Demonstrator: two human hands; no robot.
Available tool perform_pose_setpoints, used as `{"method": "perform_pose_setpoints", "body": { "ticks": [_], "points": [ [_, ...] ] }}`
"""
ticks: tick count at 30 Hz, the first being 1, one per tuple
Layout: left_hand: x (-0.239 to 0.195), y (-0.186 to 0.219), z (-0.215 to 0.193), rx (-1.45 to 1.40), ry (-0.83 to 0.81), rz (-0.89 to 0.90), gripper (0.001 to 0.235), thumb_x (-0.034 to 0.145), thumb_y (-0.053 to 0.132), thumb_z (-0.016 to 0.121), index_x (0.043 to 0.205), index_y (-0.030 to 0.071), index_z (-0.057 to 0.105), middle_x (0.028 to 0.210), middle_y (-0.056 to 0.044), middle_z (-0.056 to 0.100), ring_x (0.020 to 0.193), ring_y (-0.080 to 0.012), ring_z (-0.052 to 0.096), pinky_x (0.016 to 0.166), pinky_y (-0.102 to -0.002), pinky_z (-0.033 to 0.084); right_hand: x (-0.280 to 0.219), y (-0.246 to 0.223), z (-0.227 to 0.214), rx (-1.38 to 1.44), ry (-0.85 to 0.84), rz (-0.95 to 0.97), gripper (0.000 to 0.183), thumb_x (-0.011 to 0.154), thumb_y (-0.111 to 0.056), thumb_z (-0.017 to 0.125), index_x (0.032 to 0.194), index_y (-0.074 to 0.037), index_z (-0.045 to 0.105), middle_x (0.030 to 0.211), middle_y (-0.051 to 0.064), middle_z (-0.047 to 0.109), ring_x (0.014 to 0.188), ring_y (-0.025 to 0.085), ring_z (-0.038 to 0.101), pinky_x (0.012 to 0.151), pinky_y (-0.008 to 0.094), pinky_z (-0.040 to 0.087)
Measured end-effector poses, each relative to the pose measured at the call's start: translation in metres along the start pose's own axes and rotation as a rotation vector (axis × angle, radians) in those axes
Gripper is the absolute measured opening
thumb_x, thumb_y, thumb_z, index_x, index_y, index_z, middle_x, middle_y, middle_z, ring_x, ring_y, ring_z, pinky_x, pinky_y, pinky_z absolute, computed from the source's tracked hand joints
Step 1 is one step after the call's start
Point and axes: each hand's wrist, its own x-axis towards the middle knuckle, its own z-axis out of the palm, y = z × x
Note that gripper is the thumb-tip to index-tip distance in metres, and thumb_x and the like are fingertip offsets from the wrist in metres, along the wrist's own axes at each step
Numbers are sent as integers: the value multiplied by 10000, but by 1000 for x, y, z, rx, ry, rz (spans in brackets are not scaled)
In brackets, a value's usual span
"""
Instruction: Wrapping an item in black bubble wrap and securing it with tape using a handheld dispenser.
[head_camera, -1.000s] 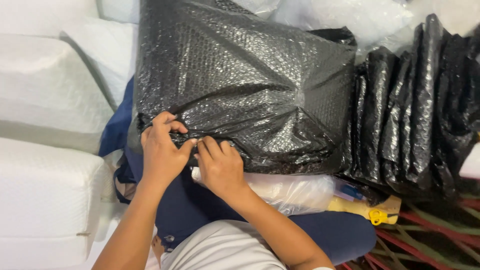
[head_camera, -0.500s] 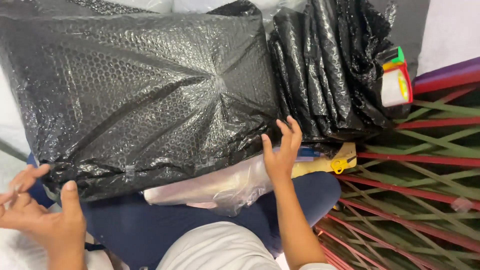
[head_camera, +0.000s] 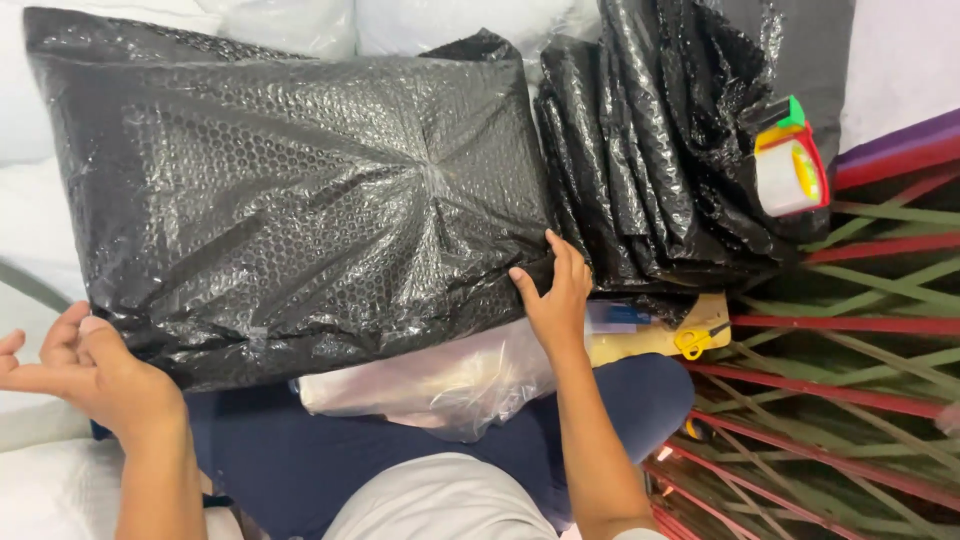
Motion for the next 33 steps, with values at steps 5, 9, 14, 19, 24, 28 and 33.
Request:
{"method": "perform_pose_setpoints", "body": {
  "ticks": [5,9,14,19,24,28,33],
  "points": [
    [42,-23,-19,19,-36,-9,350,1149,-3,440,1422,91,242,1248,-277,582,1099,-337,578,969,-434,416,-25,-14,-5,-13,-17,12,850,857,-736,515,1500,-183,466,1402,96,520,1300,291,486,1085,495,332],
    [57,-33,-30,-9,-81,-124,294,1149,28,433,1340,139,239,1173,-236,560,1213,-315,587,1114,-434,380,-29,-15,-10,1,-156,121,822,886,-758,287,1471,-224,506,1345,62,567,1235,252,569,922,453,480],
    [29,-90,-37,-210,315,-329,327,1057,129,490,1290,234,285,1209,-233,629,1055,-291,639,876,-397,499,25,3,4,322,-135,229,607,932,-470,587,1445,-156,507,1415,102,560,1238,235,598,1029,388,468],
    [15,-104,-31,-400,509,-632,370,1015,166,603,1266,283,358,1160,-78,564,958,-157,645,773,-309,614,69,-27,10,544,-289,459,793,864,-483,622,1554,-169,391,1630,70,389,1467,219,410,1181,382,356],
    [36,-59,-30,-251,370,-389,290,1070,143,481,1275,244,304,1161,-106,528,1026,-215,596,880,-382,521,49,-39,15,564,-131,431,816,769,-353,757,1478,-85,455,1419,117,598,1249,237,602,1061,365,465],
    [84,-81,-42,-296,315,-81,330,1095,11,451,1327,194,303,1061,-120,479,1040,-259,541,985,-431,487,-17,-58,19,530,-38,488,879,810,-390,739,1539,-57,380,1587,139,422,1452,280,416,1201,402,311],
    [182,-95,-28,-466,-112,-437,613,871,651,512,1350,301,663,1451,91,677,1428,-86,631,1253,-261,530,-100,-81,43,1041,72,683,632,837,-135,720,1397,-87,433,1328,131,618,1173,192,611,1036,314,467]
  ]
}}
